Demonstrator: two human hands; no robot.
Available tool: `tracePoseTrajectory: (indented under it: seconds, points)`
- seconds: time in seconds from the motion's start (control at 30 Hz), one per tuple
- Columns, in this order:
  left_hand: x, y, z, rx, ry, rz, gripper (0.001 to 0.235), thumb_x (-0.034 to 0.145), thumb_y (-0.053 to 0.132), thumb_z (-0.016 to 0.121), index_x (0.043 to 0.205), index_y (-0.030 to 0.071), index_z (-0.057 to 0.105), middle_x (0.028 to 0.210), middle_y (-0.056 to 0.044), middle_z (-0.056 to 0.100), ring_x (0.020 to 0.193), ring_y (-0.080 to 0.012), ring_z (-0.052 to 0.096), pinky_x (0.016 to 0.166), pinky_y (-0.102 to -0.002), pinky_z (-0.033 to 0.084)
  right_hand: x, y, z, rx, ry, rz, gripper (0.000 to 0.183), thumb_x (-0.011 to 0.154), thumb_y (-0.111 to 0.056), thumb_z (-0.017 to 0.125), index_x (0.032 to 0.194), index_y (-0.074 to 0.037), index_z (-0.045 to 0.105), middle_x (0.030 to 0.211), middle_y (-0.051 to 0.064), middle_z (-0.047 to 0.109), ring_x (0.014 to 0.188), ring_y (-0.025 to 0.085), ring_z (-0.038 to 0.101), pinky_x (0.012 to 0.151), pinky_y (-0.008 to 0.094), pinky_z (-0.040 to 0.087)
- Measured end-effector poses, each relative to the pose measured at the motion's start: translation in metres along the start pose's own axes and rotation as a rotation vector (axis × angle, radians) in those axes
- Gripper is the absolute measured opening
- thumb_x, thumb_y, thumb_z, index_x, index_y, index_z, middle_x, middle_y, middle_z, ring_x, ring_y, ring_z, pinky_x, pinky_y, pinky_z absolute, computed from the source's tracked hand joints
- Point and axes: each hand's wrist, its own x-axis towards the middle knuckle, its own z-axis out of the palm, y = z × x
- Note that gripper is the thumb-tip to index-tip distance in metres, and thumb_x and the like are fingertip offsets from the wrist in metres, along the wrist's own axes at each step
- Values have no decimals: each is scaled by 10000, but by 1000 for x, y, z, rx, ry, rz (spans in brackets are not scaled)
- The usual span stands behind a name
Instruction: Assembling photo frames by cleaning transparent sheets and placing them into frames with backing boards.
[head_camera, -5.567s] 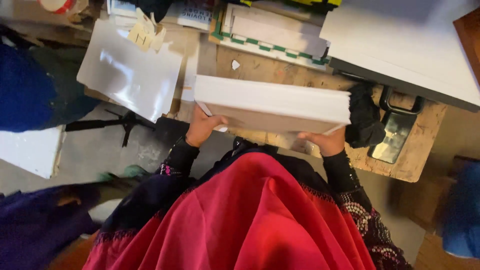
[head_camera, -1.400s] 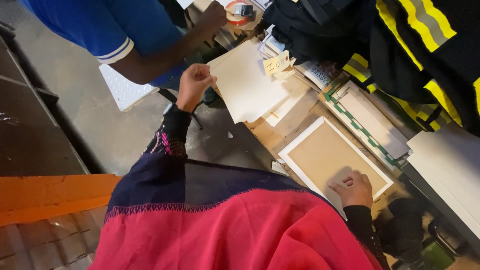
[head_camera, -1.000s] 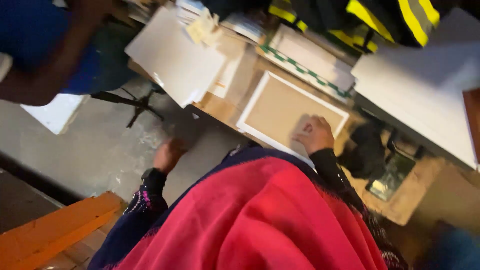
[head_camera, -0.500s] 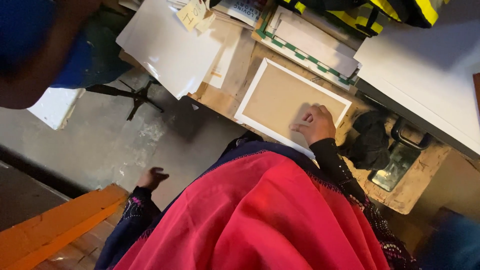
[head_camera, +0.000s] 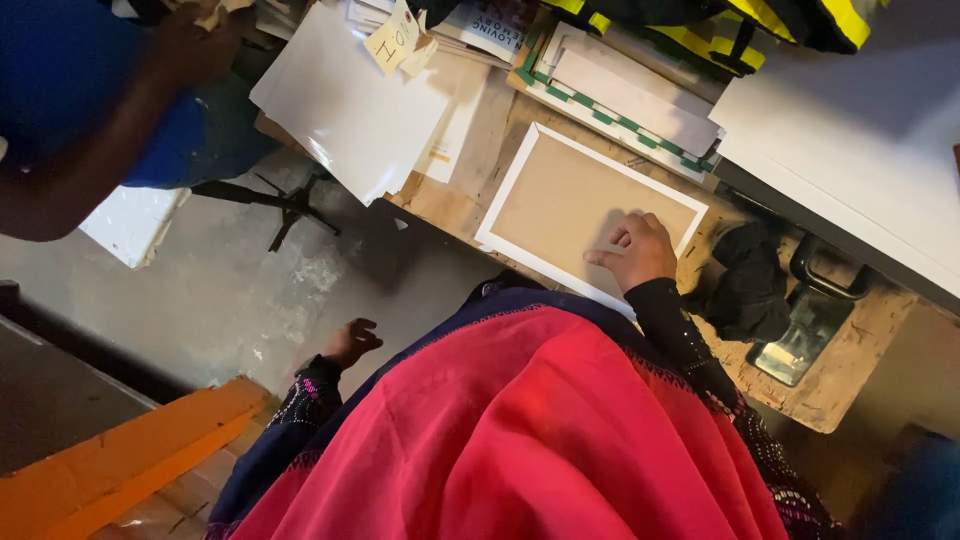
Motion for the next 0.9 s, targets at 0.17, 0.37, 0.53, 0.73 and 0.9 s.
tracePoseTrajectory:
  seconds: [0.17, 0.37, 0.53, 0.73, 0.9]
  points:
    - [-4, -33, -10, 27, 30, -57, 622, 749, 417, 817, 1259, 121, 617, 1047, -125, 740, 1058, -339, 667, 897, -429, 520, 5, 7, 0, -11, -59, 2, 345, 742, -314, 858, 866, -133, 592, 911, 39, 486, 986, 268, 581, 821, 346, 503]
    - [-36, -7, -27, 116, 79, -123, 578, 744, 460, 793, 1230, 186, 643, 1019, -39, 758, 1043, -273, 679, 909, -379, 521, 4, 5, -2, 3, -68, 9, 373, 736, -337, 862, 882, -125, 592, 915, 45, 484, 987, 265, 582, 820, 343, 495]
    - [-21, -15, -11, 63, 48, -88, 558, 773, 397, 785, 1235, 124, 633, 1036, -98, 753, 1054, -304, 674, 919, -423, 514, 2, 0, -4, 14, -63, 20, 359, 735, -309, 859, 874, -114, 591, 926, 51, 487, 976, 267, 576, 828, 352, 484]
    - [-1, -24, -1, 5, 24, -70, 565, 765, 408, 806, 1247, 177, 624, 1029, -58, 745, 1036, -275, 676, 898, -404, 523, -3, -6, -5, 29, -24, 31, 325, 730, -248, 865, 869, -107, 608, 897, 59, 497, 953, 284, 591, 796, 363, 484]
    - [-9, -18, -5, -15, 31, -57, 559, 808, 361, 770, 1288, 130, 601, 1077, -109, 725, 1093, -322, 645, 919, -441, 504, 3, 6, 1, -6, -8, -25, 339, 716, -265, 873, 850, -108, 605, 879, 52, 485, 940, 294, 599, 790, 368, 498]
